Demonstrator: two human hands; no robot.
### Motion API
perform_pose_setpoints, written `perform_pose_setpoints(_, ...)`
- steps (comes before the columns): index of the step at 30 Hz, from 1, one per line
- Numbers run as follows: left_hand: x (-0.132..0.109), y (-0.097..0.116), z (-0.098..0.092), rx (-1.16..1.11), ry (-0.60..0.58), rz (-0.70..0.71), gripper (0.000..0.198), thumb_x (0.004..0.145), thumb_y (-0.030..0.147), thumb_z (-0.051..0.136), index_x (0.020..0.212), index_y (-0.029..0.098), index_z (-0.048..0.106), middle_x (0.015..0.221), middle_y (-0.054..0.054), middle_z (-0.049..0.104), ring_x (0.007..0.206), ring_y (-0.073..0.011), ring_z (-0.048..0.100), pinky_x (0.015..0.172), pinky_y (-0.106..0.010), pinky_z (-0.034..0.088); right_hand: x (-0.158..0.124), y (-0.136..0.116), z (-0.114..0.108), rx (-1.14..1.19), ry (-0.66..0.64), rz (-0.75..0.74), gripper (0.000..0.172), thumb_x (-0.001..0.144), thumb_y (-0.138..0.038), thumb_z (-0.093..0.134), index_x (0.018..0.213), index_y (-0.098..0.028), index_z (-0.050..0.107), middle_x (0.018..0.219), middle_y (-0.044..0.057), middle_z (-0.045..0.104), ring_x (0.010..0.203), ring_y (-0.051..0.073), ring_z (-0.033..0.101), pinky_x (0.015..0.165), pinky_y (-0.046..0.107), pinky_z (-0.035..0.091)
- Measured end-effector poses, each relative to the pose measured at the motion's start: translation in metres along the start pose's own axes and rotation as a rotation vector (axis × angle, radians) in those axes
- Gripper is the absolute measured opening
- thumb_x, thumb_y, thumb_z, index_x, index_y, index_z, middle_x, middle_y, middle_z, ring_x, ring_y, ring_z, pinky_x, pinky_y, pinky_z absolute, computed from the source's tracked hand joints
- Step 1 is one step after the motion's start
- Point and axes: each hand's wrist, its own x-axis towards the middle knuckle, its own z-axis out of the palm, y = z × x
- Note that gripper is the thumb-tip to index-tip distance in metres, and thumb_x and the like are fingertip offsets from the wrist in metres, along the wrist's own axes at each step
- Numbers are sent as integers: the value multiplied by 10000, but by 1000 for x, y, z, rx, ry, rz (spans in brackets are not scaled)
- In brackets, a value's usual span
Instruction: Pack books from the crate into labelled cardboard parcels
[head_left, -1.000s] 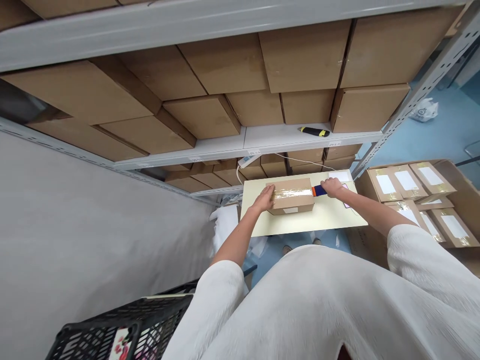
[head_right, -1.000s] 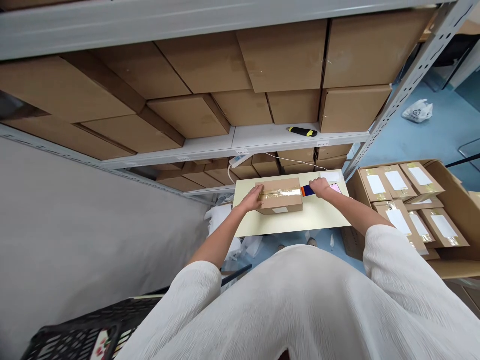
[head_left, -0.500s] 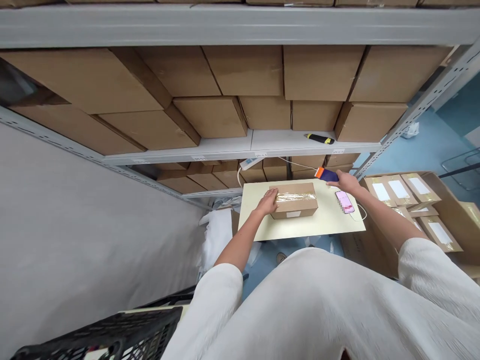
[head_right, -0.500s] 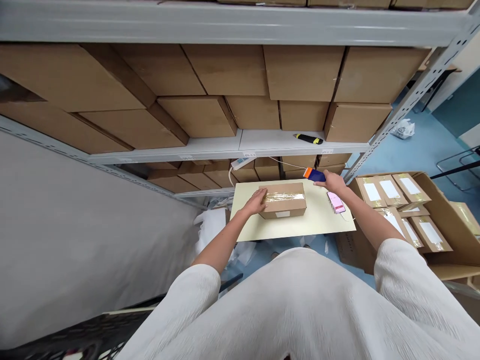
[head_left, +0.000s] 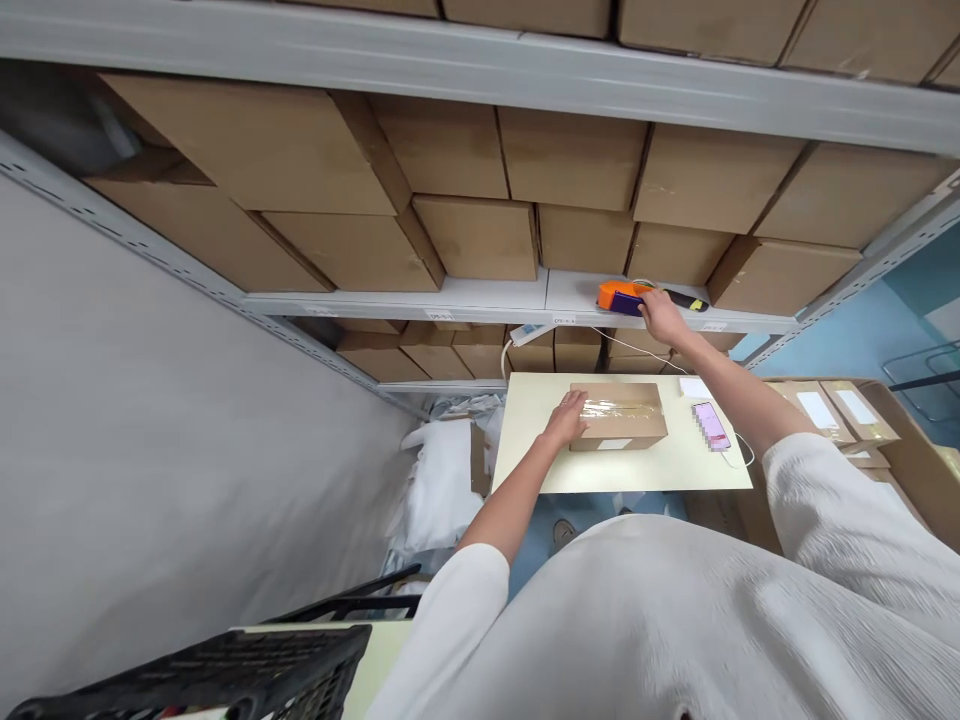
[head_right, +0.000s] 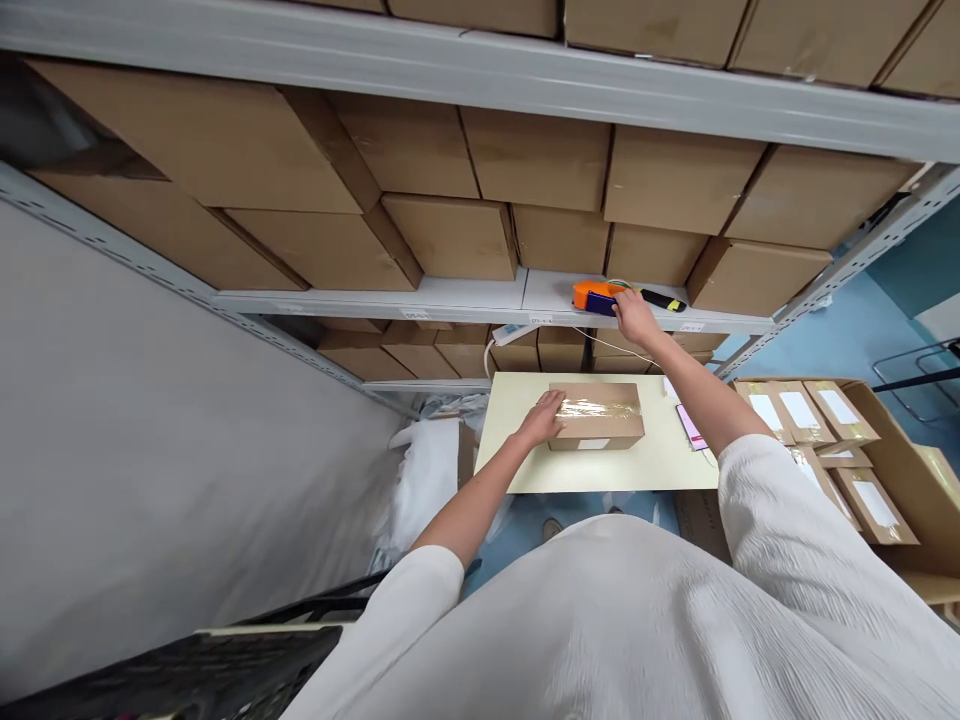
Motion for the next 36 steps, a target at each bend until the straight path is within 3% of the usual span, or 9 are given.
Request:
perform_pose_setpoints(7,-5,-4,1,-27,17,45,851,920,261,748,1705,247,419,1780,-143,427,1711,-341,294,1351,-517,374,36,-10,10,-49,-40,116,580,1080,-321,431,1611,-107,523,1449,264,644,1298,436,560,1120,596,485)
perform_pose_setpoints(11,-5,-5,0,-23,11,58,858,924,263,762,1707,237,413,1774,-164,433,1705,-351,301,1341,-522,376,36,-11,10,-130,-91,139,697,1029,-368,561,1664,-94,475,1549,278,566,1332,472,525,1151,617,455)
perform_pose_setpoints(14,-5,-4,-2,-7,-2,50,865,941,270,763,1720,243,388,1791,-160,408,1704,-365,295,1337,-544,368,22,-9,14,-120,23,102,783,982,-364,604,1704,-122,420,1602,274,505,1368,497,477,1151,671,437)
perform_pose_setpoints(17,-7,-3,-4,12,-15,33,860,954,268,764,1723,254,378,1805,-145,390,1709,-353,278,1336,-529,358,-11,-7,22,-58,151,86,705,992,-321,543,1670,-144,462,1619,256,491,1385,472,465,1134,661,445)
perform_pose_setpoints(22,-9,4,-8,31,-6,12,842,960,249,745,1717,255,377,1793,-160,402,1693,-356,301,1325,-530,342,-99,4,40,-24,160,74,626,974,-275,527,1593,-186,555,1657,223,485,1419,445,453,1146,647,419)
perform_pose_setpoints(27,-4,19,-9,88,-31,-35,912,920,162,704,1742,267,322,1764,-187,431,1678,-383,318,1345,-607,236,-181,49,55,69,125,283,533,992,-317,524,1495,-198,650,1548,221,585,1377,445,515,1115,644,468)
perform_pose_setpoints(31,9,45,0,95,-32,4,831,956,186,628,1734,268,349,1768,-174,432,1683,-370,315,1356,-611,208,-229,96,68,112,-13,453,454,1012,-312,511,1396,-176,710,1451,211,661,1348,417,581,1114,589,512)
perform_pose_setpoints(36,42,98,26,54,-31,56,718,992,225,566,1697,252,433,1765,-155,453,1667,-351,348,1362,-593,230,-266,143,84,194,-160,589,401,1001,-284,576,1346,-181,753,1431,187,714,1336,390,635,1123,518,533)
